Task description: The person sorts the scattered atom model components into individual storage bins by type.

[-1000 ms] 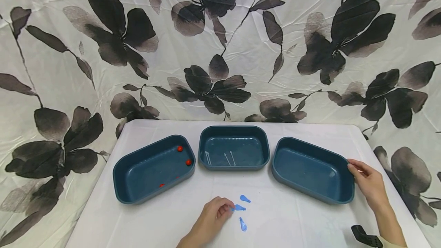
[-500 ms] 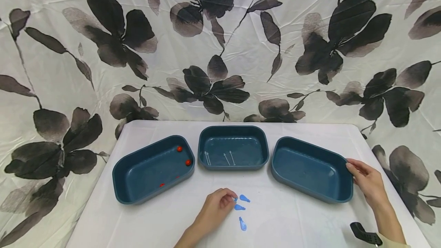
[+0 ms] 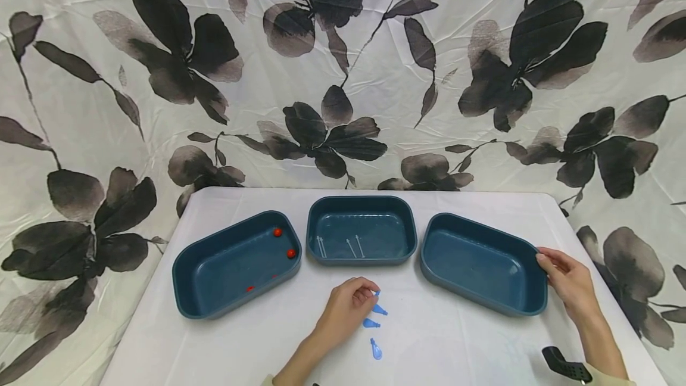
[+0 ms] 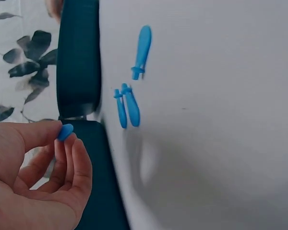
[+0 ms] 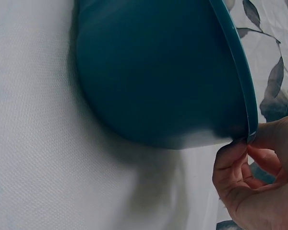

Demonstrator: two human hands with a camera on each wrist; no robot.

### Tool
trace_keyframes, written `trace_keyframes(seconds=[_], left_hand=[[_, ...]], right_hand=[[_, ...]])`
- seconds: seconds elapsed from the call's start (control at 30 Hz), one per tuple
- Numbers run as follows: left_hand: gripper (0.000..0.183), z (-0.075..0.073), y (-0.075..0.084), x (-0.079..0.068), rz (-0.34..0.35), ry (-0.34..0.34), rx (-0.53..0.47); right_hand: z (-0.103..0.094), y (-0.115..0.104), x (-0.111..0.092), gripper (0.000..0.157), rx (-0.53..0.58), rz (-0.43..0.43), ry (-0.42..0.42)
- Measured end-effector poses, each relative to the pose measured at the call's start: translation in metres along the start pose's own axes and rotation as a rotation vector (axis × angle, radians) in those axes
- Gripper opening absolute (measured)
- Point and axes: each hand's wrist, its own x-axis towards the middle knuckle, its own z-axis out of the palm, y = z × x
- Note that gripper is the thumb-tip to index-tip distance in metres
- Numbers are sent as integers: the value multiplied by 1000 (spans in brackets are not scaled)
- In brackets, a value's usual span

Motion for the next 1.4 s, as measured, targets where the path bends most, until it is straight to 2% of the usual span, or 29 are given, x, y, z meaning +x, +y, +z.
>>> trace_keyframes(seconds=[0.43, 0.8, 1.0, 1.4], left_hand=[[9, 8, 15, 26, 30, 39, -35], [8, 15, 26, 53, 41, 36, -74], [9, 21, 31, 65, 26, 34, -90], [10, 37, 42, 90, 73, 40, -115]], right_hand=[[3, 1, -1, 59, -30, 23, 13], [2, 2, -1, 59, -39, 40, 14], [2, 3, -2, 59, -29, 34, 11], [1, 0, -2, 58, -17, 25, -1]])
